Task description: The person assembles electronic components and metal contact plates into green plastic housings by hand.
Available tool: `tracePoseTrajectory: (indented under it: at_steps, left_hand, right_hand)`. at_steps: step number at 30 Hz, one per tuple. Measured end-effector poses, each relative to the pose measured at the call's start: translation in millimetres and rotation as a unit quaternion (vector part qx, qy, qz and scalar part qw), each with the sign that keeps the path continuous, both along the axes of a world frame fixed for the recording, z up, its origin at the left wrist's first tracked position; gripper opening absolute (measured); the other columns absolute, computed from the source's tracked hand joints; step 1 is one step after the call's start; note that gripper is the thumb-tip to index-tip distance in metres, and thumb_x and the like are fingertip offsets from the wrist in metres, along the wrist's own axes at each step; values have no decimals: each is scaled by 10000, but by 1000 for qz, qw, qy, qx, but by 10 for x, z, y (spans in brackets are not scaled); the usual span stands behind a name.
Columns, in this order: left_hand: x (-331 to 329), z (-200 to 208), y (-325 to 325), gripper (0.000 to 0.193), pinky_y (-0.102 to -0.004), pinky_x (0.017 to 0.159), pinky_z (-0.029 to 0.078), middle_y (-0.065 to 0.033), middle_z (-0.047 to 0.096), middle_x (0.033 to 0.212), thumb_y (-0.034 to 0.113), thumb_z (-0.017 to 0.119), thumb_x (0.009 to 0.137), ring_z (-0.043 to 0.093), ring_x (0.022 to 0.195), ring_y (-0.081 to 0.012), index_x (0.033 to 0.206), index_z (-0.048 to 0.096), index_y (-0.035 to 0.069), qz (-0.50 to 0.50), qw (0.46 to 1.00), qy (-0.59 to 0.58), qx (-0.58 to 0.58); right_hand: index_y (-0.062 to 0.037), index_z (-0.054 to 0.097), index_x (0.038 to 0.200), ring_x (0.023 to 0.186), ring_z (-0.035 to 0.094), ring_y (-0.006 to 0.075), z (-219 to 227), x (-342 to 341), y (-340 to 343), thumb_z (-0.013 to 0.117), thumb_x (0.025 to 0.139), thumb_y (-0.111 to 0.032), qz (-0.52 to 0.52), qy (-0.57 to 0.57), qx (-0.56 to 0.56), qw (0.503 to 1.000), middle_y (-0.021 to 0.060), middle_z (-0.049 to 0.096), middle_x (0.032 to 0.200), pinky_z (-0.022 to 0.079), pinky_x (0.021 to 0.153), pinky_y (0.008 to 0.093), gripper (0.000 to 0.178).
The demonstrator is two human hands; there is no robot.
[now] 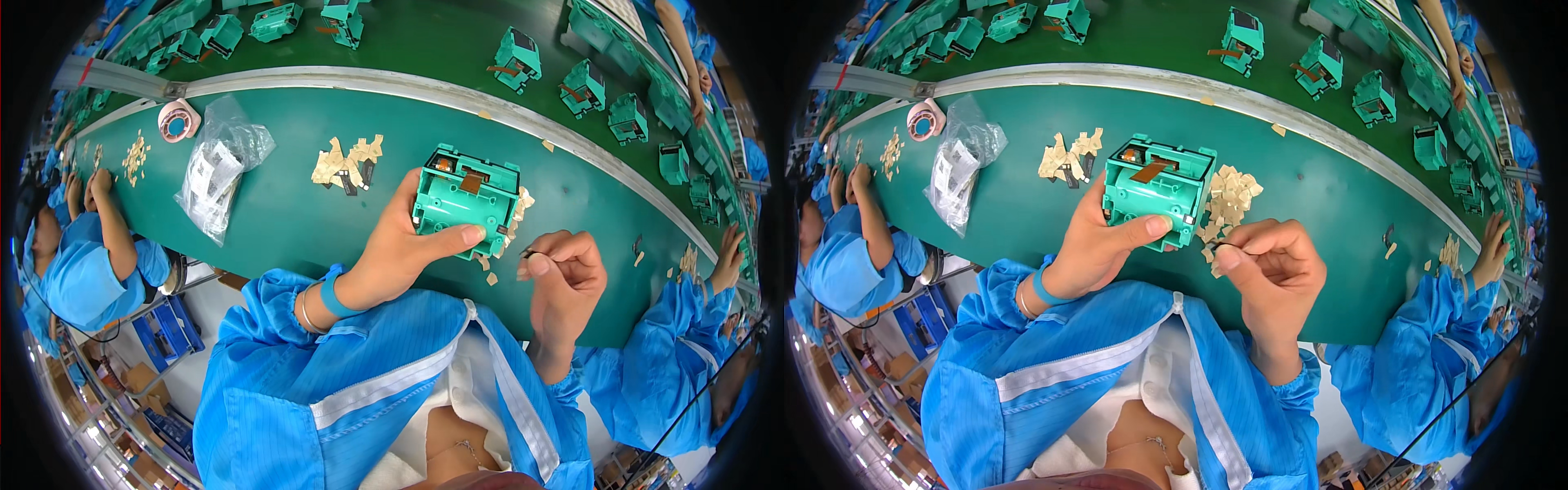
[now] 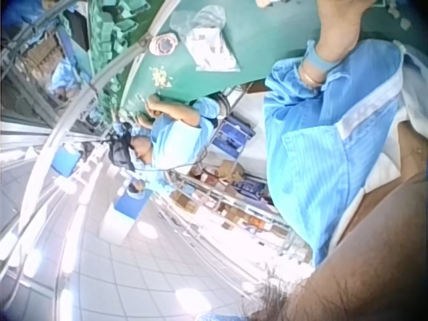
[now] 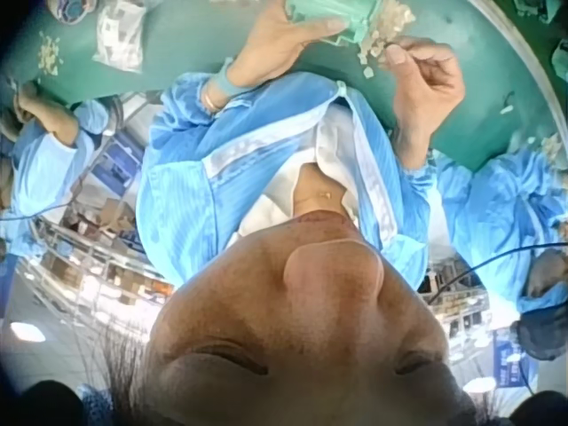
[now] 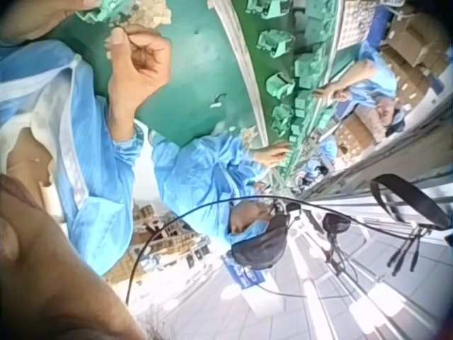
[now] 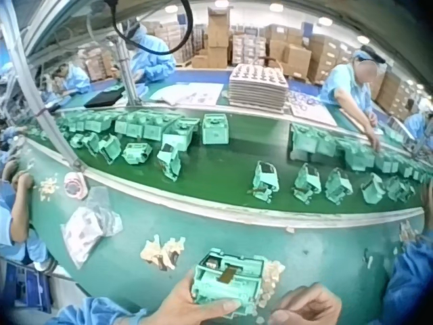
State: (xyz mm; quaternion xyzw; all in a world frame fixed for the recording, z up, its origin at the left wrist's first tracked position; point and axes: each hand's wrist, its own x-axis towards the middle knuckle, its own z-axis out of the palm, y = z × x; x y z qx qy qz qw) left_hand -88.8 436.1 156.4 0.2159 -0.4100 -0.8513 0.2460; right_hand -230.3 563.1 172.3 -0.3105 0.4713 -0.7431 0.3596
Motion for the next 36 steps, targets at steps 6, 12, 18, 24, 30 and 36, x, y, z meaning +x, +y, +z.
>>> tracePoseTrajectory:
  at_steps: [6,12,18,24,30,36]
  left_hand:
    - [-2,65,51,610,-276,862,470,-88,539,1128,70,707,796,531,1033,-120,1273,336,-16,56,994,-38,-91]
    - [9,42,103,581,-261,769,505,-82,597,1078,30,689,796,599,933,-127,1274,362,3,88,984,-67,-141]
    - [16,53,99,553,-256,747,511,-81,599,1064,38,687,803,599,928,-123,1254,369,2,80,981,-86,-154]
    - [-14,47,105,551,-257,764,509,-87,592,1072,44,693,799,596,941,-125,1241,368,-1,89,977,-91,-171]
    - [-37,55,150,556,-265,781,509,-95,585,1080,40,695,795,595,947,-133,1238,362,-10,105,974,-79,-186]
    - [-24,71,143,528,-289,792,509,-96,580,1091,64,690,805,601,937,-150,1232,388,-14,80,986,-74,-128]
  right_hand:
    - [14,517,871,741,574,99,43,89,-54,643,758,124,-6,5,59,998,110,607,854,463,623,207,202]
    - [18,523,910,733,556,73,84,168,-96,657,765,104,-12,29,79,996,85,608,854,452,639,198,215]
    - [14,528,910,733,562,71,62,156,-90,670,755,103,-18,42,117,992,62,609,846,439,623,187,228]
    - [14,530,911,736,556,73,67,169,-104,665,754,108,-33,46,111,992,62,599,858,440,630,193,227]
    - [19,530,923,756,562,79,68,162,-83,656,757,114,-30,60,117,991,59,591,860,452,652,203,228]
    - [26,536,950,753,569,94,47,67,-50,682,756,86,7,-7,125,992,68,600,843,457,663,201,250]
